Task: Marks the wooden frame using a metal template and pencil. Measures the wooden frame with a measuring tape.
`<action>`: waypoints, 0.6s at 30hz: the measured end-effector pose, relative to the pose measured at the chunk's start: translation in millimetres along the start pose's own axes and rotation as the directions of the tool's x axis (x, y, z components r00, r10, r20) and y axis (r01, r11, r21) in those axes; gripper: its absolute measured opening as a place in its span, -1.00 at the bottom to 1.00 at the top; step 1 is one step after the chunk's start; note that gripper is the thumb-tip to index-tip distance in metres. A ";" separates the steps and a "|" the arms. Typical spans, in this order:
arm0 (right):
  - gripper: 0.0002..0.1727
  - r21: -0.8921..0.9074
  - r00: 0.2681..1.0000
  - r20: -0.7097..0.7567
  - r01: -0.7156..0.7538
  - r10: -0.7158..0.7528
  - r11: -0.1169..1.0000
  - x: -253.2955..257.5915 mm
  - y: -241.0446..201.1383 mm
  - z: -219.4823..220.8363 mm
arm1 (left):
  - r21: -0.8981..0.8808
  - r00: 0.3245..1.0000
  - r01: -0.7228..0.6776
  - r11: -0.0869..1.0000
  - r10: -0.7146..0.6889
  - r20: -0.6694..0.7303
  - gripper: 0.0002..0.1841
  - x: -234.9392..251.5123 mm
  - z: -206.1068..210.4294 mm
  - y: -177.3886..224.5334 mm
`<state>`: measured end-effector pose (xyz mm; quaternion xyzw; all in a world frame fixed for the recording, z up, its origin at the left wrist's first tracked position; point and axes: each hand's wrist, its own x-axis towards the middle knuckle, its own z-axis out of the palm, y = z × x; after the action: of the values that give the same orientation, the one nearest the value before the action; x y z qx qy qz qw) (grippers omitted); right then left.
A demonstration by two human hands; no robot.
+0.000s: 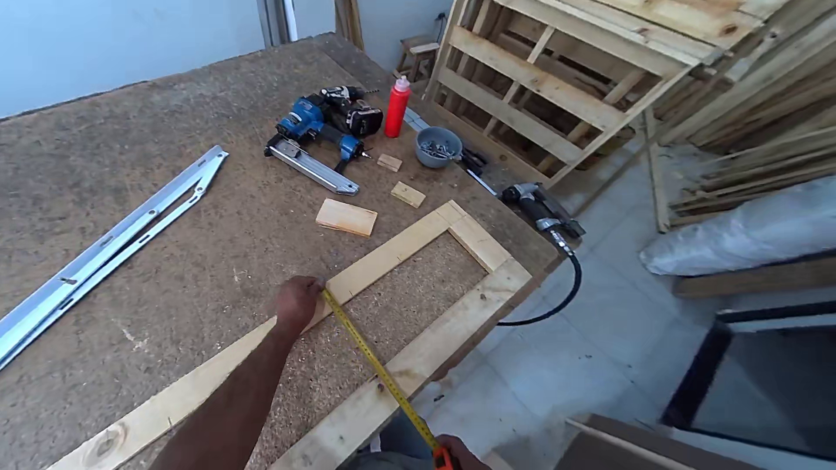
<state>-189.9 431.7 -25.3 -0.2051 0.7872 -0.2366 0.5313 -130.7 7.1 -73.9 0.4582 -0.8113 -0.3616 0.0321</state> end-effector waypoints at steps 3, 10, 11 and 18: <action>-0.16 -0.026 0.999 -0.021 -0.050 0.049 0.998 9.3 3.3 12.0 | 0.044 1.000 -0.003 0.999 0.005 -0.026 -0.62 5.5 10.2 -14.4; -0.15 0.001 0.999 -0.004 -0.039 0.039 0.999 14.7 2.4 4.7 | 0.119 0.997 -0.042 0.992 0.050 -0.060 -0.60 3.3 18.1 -15.4; -0.14 -0.002 0.999 -0.011 -0.040 0.040 0.999 15.4 2.3 4.3 | 0.135 0.996 -0.043 0.990 0.052 -0.066 -0.59 4.5 18.8 -16.3; -0.13 -0.062 0.997 -0.035 -0.072 0.070 0.995 18.7 5.2 4.7 | 0.157 0.995 -0.041 0.987 0.055 -0.088 -0.57 6.3 21.8 -18.0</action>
<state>-192.5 424.4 -43.6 -0.1901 0.8097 -0.1958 0.5196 -129.7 8.6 -102.8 0.4559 -0.8455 -0.2750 0.0422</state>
